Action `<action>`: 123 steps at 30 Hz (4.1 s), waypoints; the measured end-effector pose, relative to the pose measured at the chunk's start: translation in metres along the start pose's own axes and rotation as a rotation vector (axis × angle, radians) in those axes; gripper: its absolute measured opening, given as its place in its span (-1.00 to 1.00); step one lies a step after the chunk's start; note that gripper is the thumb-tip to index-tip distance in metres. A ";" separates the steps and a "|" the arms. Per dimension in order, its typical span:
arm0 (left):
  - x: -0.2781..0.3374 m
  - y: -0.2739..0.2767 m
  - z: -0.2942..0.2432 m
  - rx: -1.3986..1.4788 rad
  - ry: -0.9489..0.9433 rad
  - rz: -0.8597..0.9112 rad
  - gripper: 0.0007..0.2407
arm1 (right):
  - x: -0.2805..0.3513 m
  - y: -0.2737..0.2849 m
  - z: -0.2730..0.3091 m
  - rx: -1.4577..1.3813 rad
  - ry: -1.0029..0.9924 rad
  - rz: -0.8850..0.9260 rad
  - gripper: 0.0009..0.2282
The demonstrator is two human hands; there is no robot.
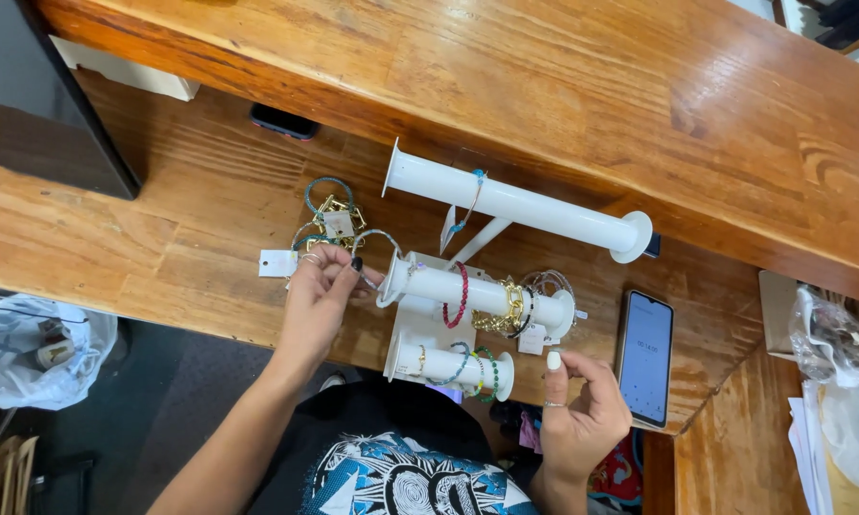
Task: Organizing and displaying various bracelets on a white multi-tiered jewelry stand on a wooden counter.
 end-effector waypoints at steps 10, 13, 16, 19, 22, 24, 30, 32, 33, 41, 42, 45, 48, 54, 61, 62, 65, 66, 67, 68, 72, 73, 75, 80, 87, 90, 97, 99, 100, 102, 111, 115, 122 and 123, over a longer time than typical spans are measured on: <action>0.014 -0.006 -0.047 -0.003 -0.270 0.033 -0.83 | 0.003 -0.003 0.008 -0.019 0.003 0.008 -0.93; 0.007 0.005 -0.038 -0.280 -0.291 -0.036 -0.87 | 0.004 -0.003 0.011 -0.017 0.018 0.008 -0.90; 0.016 -0.002 -0.042 -0.363 -0.243 0.002 -0.80 | 0.004 -0.002 0.014 -0.011 0.017 0.015 -0.89; 0.038 -0.026 -0.070 -0.413 -0.382 0.155 -0.74 | 0.004 -0.001 0.019 -0.007 0.022 0.016 -0.88; 0.051 -0.040 -0.080 -0.737 -0.455 0.130 -0.67 | 0.004 0.001 0.020 0.014 0.000 0.001 -0.89; 0.067 -0.045 -0.095 -0.918 -0.804 -0.035 -0.49 | 0.005 0.003 0.022 0.004 0.007 0.006 -0.89; 0.091 -0.048 -0.108 -1.049 -1.072 -0.177 -0.85 | 0.000 0.005 0.032 0.087 0.041 -0.019 -0.88; 0.100 -0.051 -0.115 -1.045 -1.101 -0.147 -0.88 | -0.004 0.001 0.034 0.127 0.056 0.009 -0.88; 0.106 -0.055 -0.119 -1.042 -1.130 -0.118 -0.92 | -0.006 -0.003 0.036 0.165 0.072 0.038 -0.87; 0.091 -0.062 -0.147 -0.870 -1.062 -0.022 -0.94 | -0.003 -0.023 0.018 0.245 0.043 0.149 -0.78; 0.086 -0.063 -0.149 -0.830 -1.028 -0.005 -0.90 | -0.002 -0.026 0.015 0.237 0.044 0.162 -0.77; 0.055 -0.057 -0.145 -0.746 -0.818 -0.002 -0.90 | -0.002 -0.032 0.011 0.206 0.032 0.132 -0.80; 0.029 -0.041 -0.132 -0.673 -0.488 -0.050 -0.90 | -0.002 -0.036 0.008 0.177 0.028 0.126 -0.88; 0.009 -0.011 -0.111 -0.830 -0.415 -0.096 -0.90 | -0.002 -0.025 0.008 0.197 0.009 0.079 -0.88; 0.004 0.003 -0.097 -1.026 -0.538 -0.056 -0.85 | -0.019 -0.008 0.007 0.096 -0.028 0.025 -0.90; 0.003 0.004 -0.096 -1.025 -0.505 -0.057 -0.86 | -0.020 -0.006 0.002 0.067 -0.083 0.020 -0.90; -0.002 0.011 -0.092 -0.955 -0.363 -0.086 -0.88 | -0.022 0.000 -0.010 -0.031 -0.187 -0.001 -0.90; -0.006 0.018 -0.087 -0.887 -0.256 -0.113 -0.88 | -0.022 0.001 -0.016 -0.103 -0.237 -0.019 -0.91; -0.009 0.017 -0.087 -0.888 -0.258 -0.110 -0.88 | -0.028 0.002 -0.014 -0.103 -0.238 -0.022 -0.91; -0.011 0.018 -0.086 -0.801 -0.243 -0.114 -0.87 | -0.034 0.002 -0.010 -0.105 -0.211 0.000 -0.91; -0.027 0.023 -0.069 -0.647 -0.210 -0.091 -0.78 | -0.039 0.000 -0.023 -0.140 -0.274 0.042 -0.88; -0.030 0.027 -0.063 -0.648 -0.209 -0.090 -0.78 | -0.042 -0.003 -0.023 -0.139 -0.275 0.042 -0.88; -0.035 0.035 -0.057 -0.639 -0.286 -0.109 -0.81 | -0.045 -0.009 -0.024 -0.279 -0.303 0.046 -0.86; -0.039 0.048 -0.057 -0.935 -0.404 -0.180 -0.77 | -0.039 -0.025 -0.064 -0.298 -0.368 0.071 -0.88; -0.048 0.073 -0.050 -1.100 -0.520 -0.292 -0.80 | -0.032 -0.044 -0.142 0.236 -0.506 0.240 -0.88; -0.038 0.072 -0.058 -1.065 -0.576 -0.335 -0.79 | -0.027 -0.039 -0.165 0.387 -0.593 0.271 -0.89; -0.001 0.030 -0.093 -1.074 -0.670 -0.305 -0.65 | -0.034 -0.037 -0.122 0.353 -0.543 0.319 -0.84; 0.036 0.006 -0.128 -0.955 -0.968 -0.325 -0.75 | -0.035 -0.023 -0.103 0.301 -0.398 0.189 -0.84; 0.046 0.000 -0.134 -0.955 -0.963 -0.324 -0.75 | -0.029 -0.019 -0.097 0.304 -0.399 0.192 -0.84; 0.085 -0.022 -0.155 -0.908 -1.253 -0.282 -0.74 | -0.026 0.012 -0.053 0.176 -0.087 -0.116 -0.82; 0.124 -0.125 -0.162 -1.193 -1.410 0.222 -0.78 | -0.004 -0.013 -0.003 0.136 -0.240 0.233 -0.77; 0.110 -0.133 -0.144 -1.260 -1.358 0.229 -0.71 | 0.001 -0.026 -0.012 0.141 -0.301 0.239 -0.73; 0.113 -0.127 -0.146 -1.103 -1.399 0.246 -0.80 | -0.003 -0.036 -0.007 0.061 -0.235 0.158 -0.83; 0.114 -0.125 -0.147 -1.088 -1.397 0.234 -0.77 | -0.003 -0.035 -0.006 0.063 -0.225 0.147 -0.85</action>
Point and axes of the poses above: each hand's wrist, its own x-axis away from the middle knuckle, its own y-axis out of the back of the hand, z = x × y, the point moved 9 cm from there along -x, towards the middle knuckle, and after that the axes turned 2 degrees about -y, right-handed, at the moved point
